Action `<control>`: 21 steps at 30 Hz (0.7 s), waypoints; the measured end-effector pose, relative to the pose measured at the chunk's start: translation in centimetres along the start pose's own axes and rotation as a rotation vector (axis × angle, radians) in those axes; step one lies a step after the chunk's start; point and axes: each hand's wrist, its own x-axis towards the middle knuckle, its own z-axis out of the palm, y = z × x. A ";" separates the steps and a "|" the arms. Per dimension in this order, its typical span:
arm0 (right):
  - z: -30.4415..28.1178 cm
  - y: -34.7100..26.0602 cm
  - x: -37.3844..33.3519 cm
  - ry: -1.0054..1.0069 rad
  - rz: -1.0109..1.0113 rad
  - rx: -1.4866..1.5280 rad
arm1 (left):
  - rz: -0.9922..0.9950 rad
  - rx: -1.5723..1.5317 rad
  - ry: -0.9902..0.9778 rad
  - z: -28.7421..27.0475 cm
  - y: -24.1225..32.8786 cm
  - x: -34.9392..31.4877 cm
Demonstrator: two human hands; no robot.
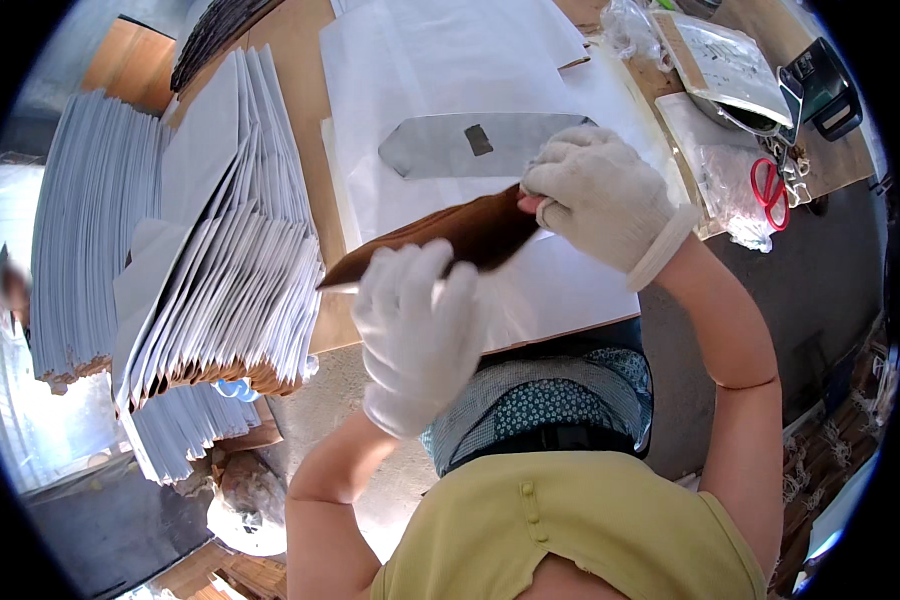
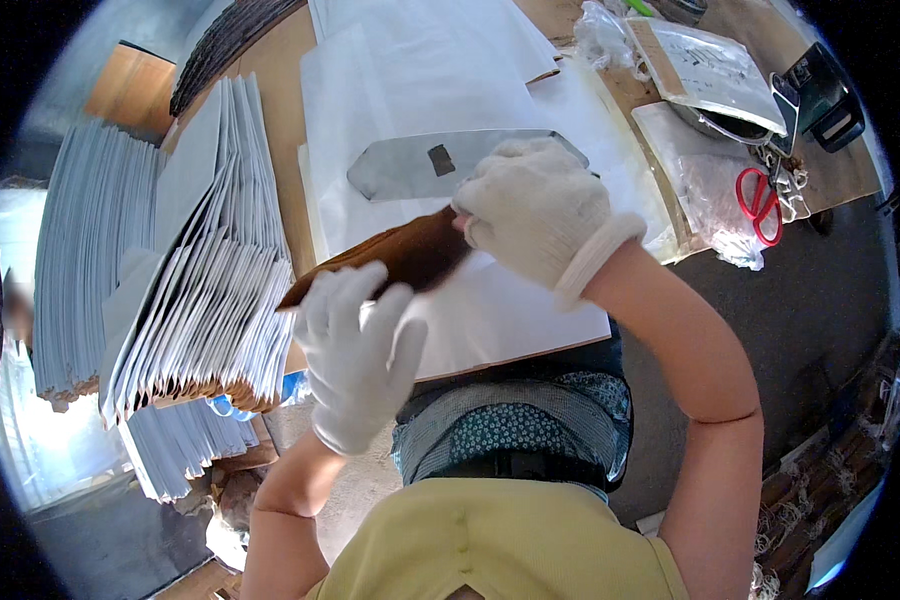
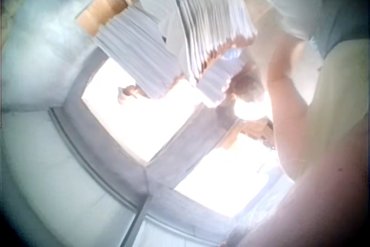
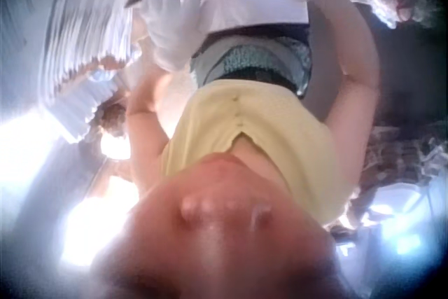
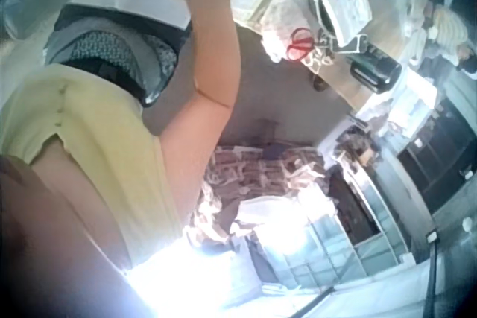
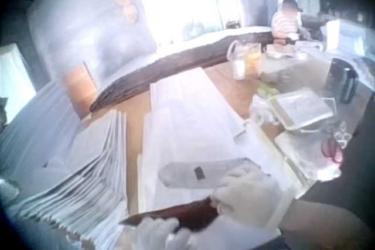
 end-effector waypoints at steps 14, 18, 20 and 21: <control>9.1 11.6 -7.4 0.266 0.216 -0.061 | 0.378 -0.094 -0.712 12.7 1.6 8.4; 9.8 10.0 -9.5 0.336 0.426 0.157 | -0.042 -0.151 -1.152 18.9 0.8 6.8; 9.8 7.5 -9.8 0.366 0.510 0.509 | -0.006 -0.184 -1.138 19.8 0.8 5.8; 10.4 6.3 -10.0 0.397 0.471 0.527 | 0.017 -0.204 -1.128 20.1 0.9 5.5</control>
